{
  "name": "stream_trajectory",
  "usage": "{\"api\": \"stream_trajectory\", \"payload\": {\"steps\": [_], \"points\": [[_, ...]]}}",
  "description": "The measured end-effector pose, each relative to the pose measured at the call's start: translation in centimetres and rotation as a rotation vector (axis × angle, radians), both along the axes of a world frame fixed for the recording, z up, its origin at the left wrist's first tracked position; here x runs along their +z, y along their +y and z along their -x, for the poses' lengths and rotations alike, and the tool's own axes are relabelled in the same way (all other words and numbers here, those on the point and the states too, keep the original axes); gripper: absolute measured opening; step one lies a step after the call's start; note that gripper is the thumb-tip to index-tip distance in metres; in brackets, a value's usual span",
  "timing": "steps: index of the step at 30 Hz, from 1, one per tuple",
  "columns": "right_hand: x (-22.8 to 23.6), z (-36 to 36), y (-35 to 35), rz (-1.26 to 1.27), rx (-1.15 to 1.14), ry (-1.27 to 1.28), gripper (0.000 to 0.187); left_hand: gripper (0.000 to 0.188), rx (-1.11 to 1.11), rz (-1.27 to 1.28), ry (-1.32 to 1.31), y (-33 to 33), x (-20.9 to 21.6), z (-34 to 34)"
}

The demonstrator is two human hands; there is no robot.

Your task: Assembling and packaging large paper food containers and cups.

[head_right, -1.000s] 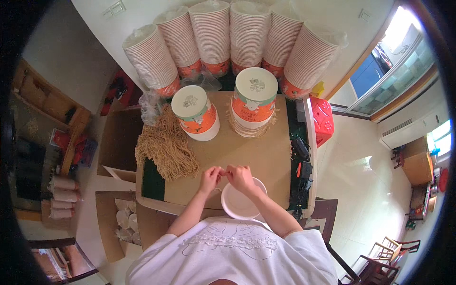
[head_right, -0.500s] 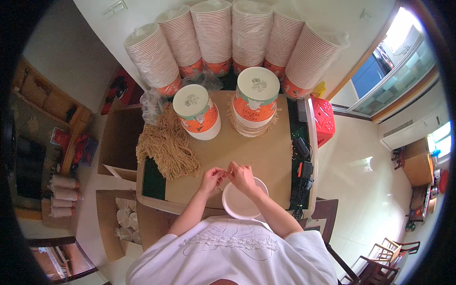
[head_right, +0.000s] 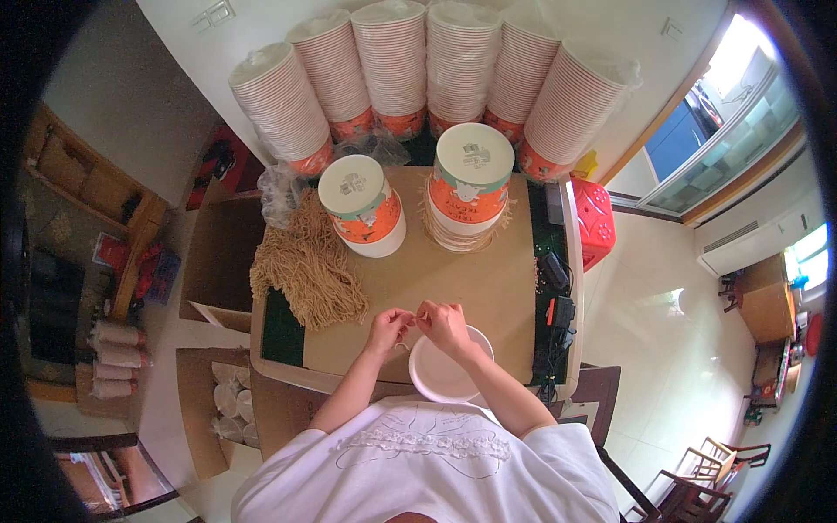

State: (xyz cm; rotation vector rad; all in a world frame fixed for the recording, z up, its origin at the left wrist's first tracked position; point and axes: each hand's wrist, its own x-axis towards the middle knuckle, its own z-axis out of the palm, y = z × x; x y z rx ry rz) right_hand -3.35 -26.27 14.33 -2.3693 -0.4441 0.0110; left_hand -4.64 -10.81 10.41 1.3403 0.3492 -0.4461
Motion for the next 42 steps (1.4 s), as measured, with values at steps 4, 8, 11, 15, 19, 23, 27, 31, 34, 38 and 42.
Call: {"api": "stream_trajectory", "payload": {"steps": [4, 8, 11, 15, 19, 23, 27, 31, 34, 38, 42], "points": [[0.1, 0.0, -0.1, -0.004, 0.010, 0.013, 0.008, 0.009, -0.004, -0.011, -0.005, 0.0, 0.2, -0.1], [0.8, 0.0, 0.2, -0.029, -0.016, 0.010, 0.008, 0.010, 0.001, 0.013, -0.009, 0.0, -0.1, 0.0], [0.9, 0.1, 0.1, -0.009, -0.011, 0.011, 0.008, 0.010, -0.003, 0.010, -0.011, 0.1, -0.5, 0.0], [0.9, 0.2, -0.1, 0.007, 0.029, 0.014, 0.005, 0.010, 0.017, 0.000, -0.001, 0.0, -0.3, 0.0], [1.0, 0.2, 0.0, 0.009, -0.002, 0.079, 0.008, 0.009, 0.013, -0.048, -0.020, 0.3, 0.1, -0.1], [0.6, 0.2, -0.1, 0.022, -0.022, 0.097, 0.011, 0.007, -0.044, -0.055, -0.141, -0.2, 1.0, 0.2], [0.8, 0.2, 0.0, 0.082, -0.005, 0.113, 0.011, 0.007, -0.076, -0.204, -0.348, -0.3, -0.6, 0.1], [0.3, 0.1, -0.2, 0.080, 0.000, 0.116, 0.011, 0.006, -0.099, -0.291, -0.402, -0.3, -1.1, -0.1], [0.6, 0.2, -0.1, 0.070, -0.011, 0.126, 0.011, 0.006, -0.100, -0.275, -0.377, -0.4, -0.8, -0.1], [0.5, 0.2, -0.2, 0.080, -0.002, 0.119, 0.011, 0.006, -0.088, -0.258, -0.394, -0.3, -1.2, 0.0], [0.4, 0.2, -0.2, 0.084, 0.000, 0.129, 0.011, 0.006, -0.092, -0.234, -0.377, -0.1, -1.5, 0.0]]}}
